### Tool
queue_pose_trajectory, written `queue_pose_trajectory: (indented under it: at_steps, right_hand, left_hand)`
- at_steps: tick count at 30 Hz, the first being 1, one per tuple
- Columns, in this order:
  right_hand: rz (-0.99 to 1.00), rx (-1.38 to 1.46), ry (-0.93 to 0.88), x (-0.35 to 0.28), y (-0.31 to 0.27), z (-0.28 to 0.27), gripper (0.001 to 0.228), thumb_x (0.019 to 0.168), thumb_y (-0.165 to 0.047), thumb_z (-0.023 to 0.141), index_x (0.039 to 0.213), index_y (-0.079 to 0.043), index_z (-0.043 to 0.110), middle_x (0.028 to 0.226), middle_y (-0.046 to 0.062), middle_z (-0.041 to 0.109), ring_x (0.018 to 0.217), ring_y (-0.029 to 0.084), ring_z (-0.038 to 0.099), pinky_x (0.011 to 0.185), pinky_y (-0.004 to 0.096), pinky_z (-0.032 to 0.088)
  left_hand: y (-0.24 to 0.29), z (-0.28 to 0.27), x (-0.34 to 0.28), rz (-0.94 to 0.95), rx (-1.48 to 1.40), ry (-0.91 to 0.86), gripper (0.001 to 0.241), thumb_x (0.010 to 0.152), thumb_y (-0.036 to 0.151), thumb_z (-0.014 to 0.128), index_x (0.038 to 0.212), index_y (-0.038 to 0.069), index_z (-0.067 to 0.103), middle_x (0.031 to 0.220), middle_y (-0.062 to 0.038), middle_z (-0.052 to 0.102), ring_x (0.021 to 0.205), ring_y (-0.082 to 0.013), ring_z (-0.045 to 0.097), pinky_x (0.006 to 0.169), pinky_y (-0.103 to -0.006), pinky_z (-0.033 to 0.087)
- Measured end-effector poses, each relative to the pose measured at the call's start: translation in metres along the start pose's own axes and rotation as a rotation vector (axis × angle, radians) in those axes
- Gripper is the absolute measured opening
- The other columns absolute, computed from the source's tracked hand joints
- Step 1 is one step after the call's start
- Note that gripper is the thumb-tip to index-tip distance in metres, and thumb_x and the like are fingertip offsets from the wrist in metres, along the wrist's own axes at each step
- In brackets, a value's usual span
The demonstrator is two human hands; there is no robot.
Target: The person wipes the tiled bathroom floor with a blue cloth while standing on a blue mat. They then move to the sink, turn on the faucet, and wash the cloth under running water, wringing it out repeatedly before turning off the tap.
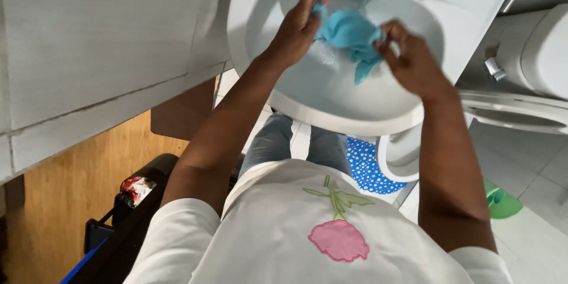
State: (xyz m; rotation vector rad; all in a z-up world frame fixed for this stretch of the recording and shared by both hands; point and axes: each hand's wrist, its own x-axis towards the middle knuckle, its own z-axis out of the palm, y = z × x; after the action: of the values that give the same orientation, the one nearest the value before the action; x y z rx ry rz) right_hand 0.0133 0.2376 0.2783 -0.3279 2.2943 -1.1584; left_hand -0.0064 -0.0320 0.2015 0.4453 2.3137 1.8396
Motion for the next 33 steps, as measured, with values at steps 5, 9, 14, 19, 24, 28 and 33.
queue_pose_trajectory:
  at_steps: [5,9,14,19,24,28,33]
  right_hand:
    - [-0.260,0.080,0.042,0.007,-0.047,-0.026,0.005,0.115,-0.004,0.056,0.119,-0.005,0.053,0.108,0.006,0.055,0.099,0.017,0.051,0.091,0.033,0.042]
    - [-0.186,0.231,0.058,0.025,-0.003,-0.006,0.014,0.113,-0.009,0.058,0.126,-0.007,0.054,0.121,0.006,0.059,0.114,0.018,0.055,0.103,0.032,0.045]
    - [-0.217,-0.176,0.144,0.070,0.161,0.084,0.044,0.105,-0.007,0.054,0.149,-0.007,0.051,0.146,0.020,0.053,0.132,0.040,0.052,0.113,0.048,0.038]
    - [0.163,-0.641,-0.130,0.082,0.134,0.132,0.078,0.096,0.013,0.039,0.166,-0.006,0.011,0.173,0.006,-0.001,0.159,0.033,0.001,0.131,0.044,0.011]
    - [0.197,-0.752,-0.109,0.085,0.124,0.138,0.083,0.092,0.010,0.049,0.165,-0.004,0.012,0.173,0.007,0.004,0.159,0.031,0.001,0.129,0.045,0.009]
    - [0.014,-0.954,0.009,0.093,0.158,0.150,0.081,0.086,0.002,0.059,0.161,0.003,0.029,0.165,0.017,0.027,0.157,0.038,0.017,0.126,0.062,0.001]
    - [0.154,-0.629,-0.115,0.097,0.135,0.118,0.083,0.083,0.005,0.044,0.162,-0.012,0.030,0.170,0.012,0.019,0.158,0.041,0.006,0.126,0.057,0.003]
  left_hand:
    - [0.060,-0.004,0.025,0.165,0.235,-0.156,0.067,0.097,0.059,0.079,0.142,0.027,0.041,0.138,-0.008,0.041,0.125,-0.0324,0.063,0.073,-0.0422,0.061]
    - [0.077,-0.020,0.022,0.168,0.345,-0.151,0.027,0.104,0.039,0.054,0.103,0.014,0.064,0.090,-0.001,0.065,0.072,-0.0245,0.062,0.060,-0.0409,0.039]
    - [0.082,-0.044,0.013,0.118,0.421,-0.102,0.021,0.101,0.031,0.061,0.107,0.013,0.069,0.095,-0.001,0.070,0.080,-0.0272,0.066,0.064,-0.0415,0.044]
    - [0.083,-0.056,0.010,0.041,0.402,-0.010,0.022,0.103,0.031,0.058,0.095,0.012,0.066,0.083,0.003,0.065,0.065,-0.0181,0.054,0.056,-0.0350,0.038]
    - [0.079,-0.060,0.007,0.011,0.383,0.054,0.021,0.103,0.030,0.056,0.091,0.013,0.061,0.081,0.003,0.062,0.067,-0.0176,0.054,0.058,-0.0341,0.038]
    - [0.069,-0.054,0.006,-0.019,0.412,0.084,0.021,0.101,0.032,0.055,0.094,0.016,0.064,0.083,0.004,0.067,0.069,-0.0191,0.061,0.058,-0.0352,0.040]
    - [0.064,-0.036,0.007,-0.023,0.470,0.059,0.013,0.096,0.030,0.062,0.098,0.018,0.068,0.089,0.001,0.072,0.074,-0.0241,0.066,0.058,-0.0413,0.043]
